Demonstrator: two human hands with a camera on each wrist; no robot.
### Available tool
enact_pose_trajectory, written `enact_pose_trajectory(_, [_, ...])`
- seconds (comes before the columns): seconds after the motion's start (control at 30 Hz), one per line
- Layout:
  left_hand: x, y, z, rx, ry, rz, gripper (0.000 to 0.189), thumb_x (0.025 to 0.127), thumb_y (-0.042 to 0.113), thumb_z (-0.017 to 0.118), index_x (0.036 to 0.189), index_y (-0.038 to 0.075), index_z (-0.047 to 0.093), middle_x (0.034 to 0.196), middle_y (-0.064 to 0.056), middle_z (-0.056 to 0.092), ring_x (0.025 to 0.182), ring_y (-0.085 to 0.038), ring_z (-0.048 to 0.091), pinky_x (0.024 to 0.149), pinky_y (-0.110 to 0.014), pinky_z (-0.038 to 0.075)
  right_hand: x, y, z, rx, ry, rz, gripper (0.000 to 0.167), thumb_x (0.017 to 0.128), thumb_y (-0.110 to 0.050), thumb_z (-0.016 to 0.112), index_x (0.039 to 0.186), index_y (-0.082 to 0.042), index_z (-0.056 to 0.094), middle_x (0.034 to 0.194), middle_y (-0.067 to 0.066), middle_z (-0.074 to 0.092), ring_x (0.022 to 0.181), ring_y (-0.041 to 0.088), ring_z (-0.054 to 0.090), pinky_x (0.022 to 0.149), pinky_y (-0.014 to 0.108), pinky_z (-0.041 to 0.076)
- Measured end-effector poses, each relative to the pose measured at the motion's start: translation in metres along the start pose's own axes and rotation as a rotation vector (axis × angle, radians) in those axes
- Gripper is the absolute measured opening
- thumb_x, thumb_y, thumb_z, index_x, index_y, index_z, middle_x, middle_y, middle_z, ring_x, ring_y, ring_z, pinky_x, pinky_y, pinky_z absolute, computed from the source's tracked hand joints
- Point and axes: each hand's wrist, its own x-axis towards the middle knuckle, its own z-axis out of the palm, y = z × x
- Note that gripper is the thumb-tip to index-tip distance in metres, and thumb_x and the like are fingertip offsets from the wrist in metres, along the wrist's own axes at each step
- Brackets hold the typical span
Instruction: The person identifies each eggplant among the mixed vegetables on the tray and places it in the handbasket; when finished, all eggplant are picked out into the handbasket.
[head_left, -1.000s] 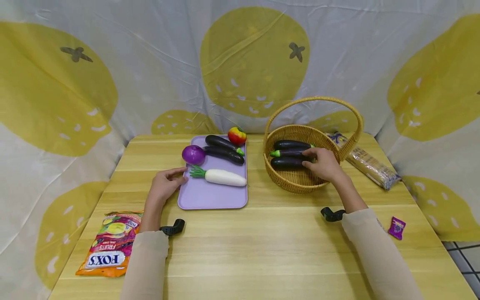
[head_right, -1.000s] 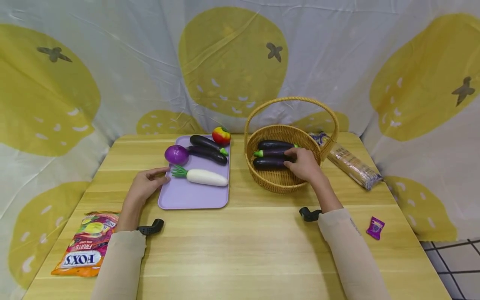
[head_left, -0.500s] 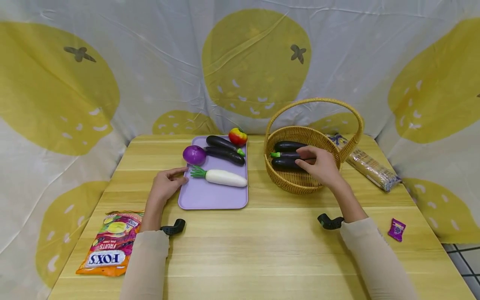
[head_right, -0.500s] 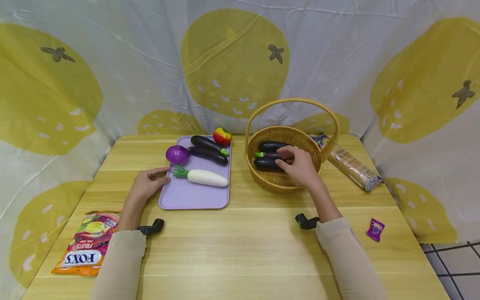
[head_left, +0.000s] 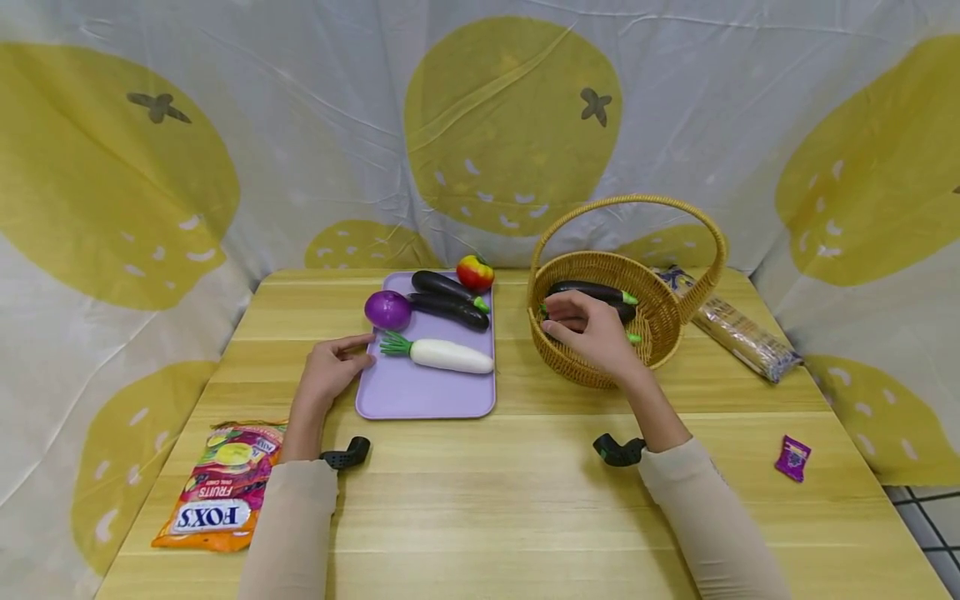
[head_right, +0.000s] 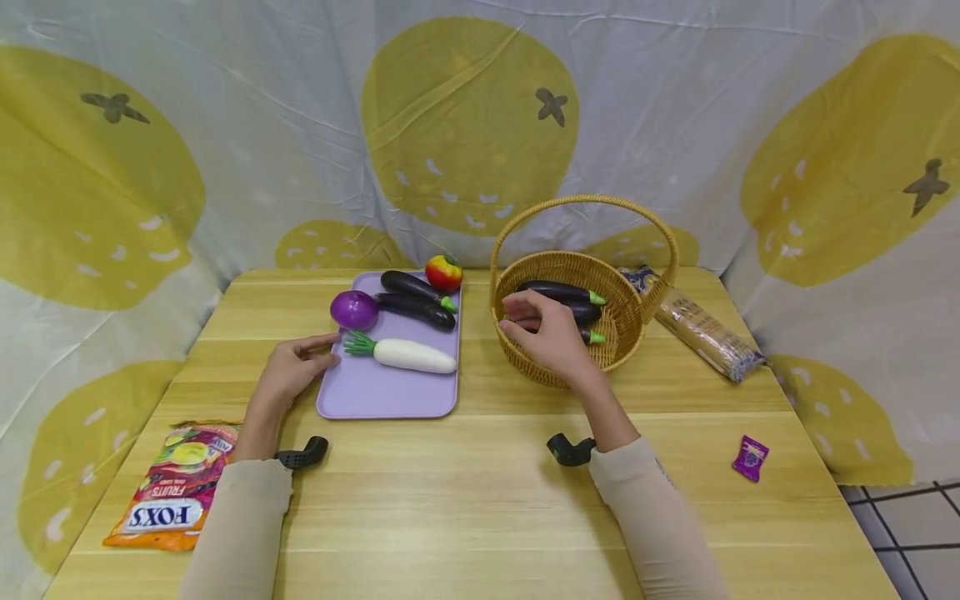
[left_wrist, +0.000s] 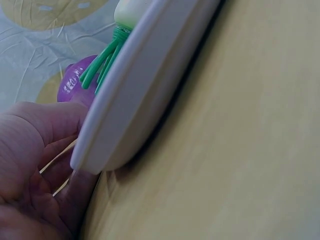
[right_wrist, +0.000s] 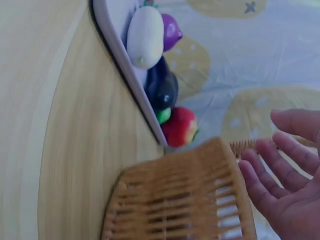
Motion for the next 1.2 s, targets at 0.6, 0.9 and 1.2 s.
enact_pose_trajectory(0.6, [-0.001, -0.001, -0.004, -0.018, 0.007, 0.000, 0.042, 0.092, 0.017, 0.076, 0.133, 0.017, 0.071, 0.070, 0.003, 0.057, 0.065, -0.009, 0.050, 0.057, -0.022, 0.043, 0.031, -0.015, 0.065, 0.094, -0.085, 0.036, 0.044, 0.097, -0.025, 0.072, 0.138, -0.010, 0.060, 0.142, 0.018, 0.059, 0.132, 0.037, 0.058, 0.107, 0.048, 0.051])
enact_pose_trajectory(0.9, [-0.001, -0.002, -0.003, -0.015, 0.011, -0.015, 0.042, 0.091, 0.018, 0.076, 0.133, 0.018, 0.072, 0.073, 0.001, 0.059, 0.066, -0.011, 0.051, 0.057, -0.022, 0.044, 0.056, -0.009, 0.088, 0.001, -0.105, 0.066, 0.051, 0.098, -0.029, 0.071, 0.142, -0.005, 0.058, 0.144, 0.016, 0.059, 0.133, 0.036, 0.056, 0.107, 0.049, 0.051])
enact_pose_trajectory(1.2, [0.001, -0.003, 0.000, -0.007, 0.009, 0.006, 0.041, 0.091, 0.020, 0.077, 0.132, 0.019, 0.072, 0.080, 0.003, 0.064, 0.070, -0.010, 0.053, 0.061, -0.022, 0.046, 0.071, 0.000, 0.098, -0.103, -0.105, 0.101, 0.053, 0.097, -0.032, 0.072, 0.142, -0.009, 0.058, 0.144, 0.011, 0.060, 0.128, 0.032, 0.059, 0.103, 0.047, 0.052])
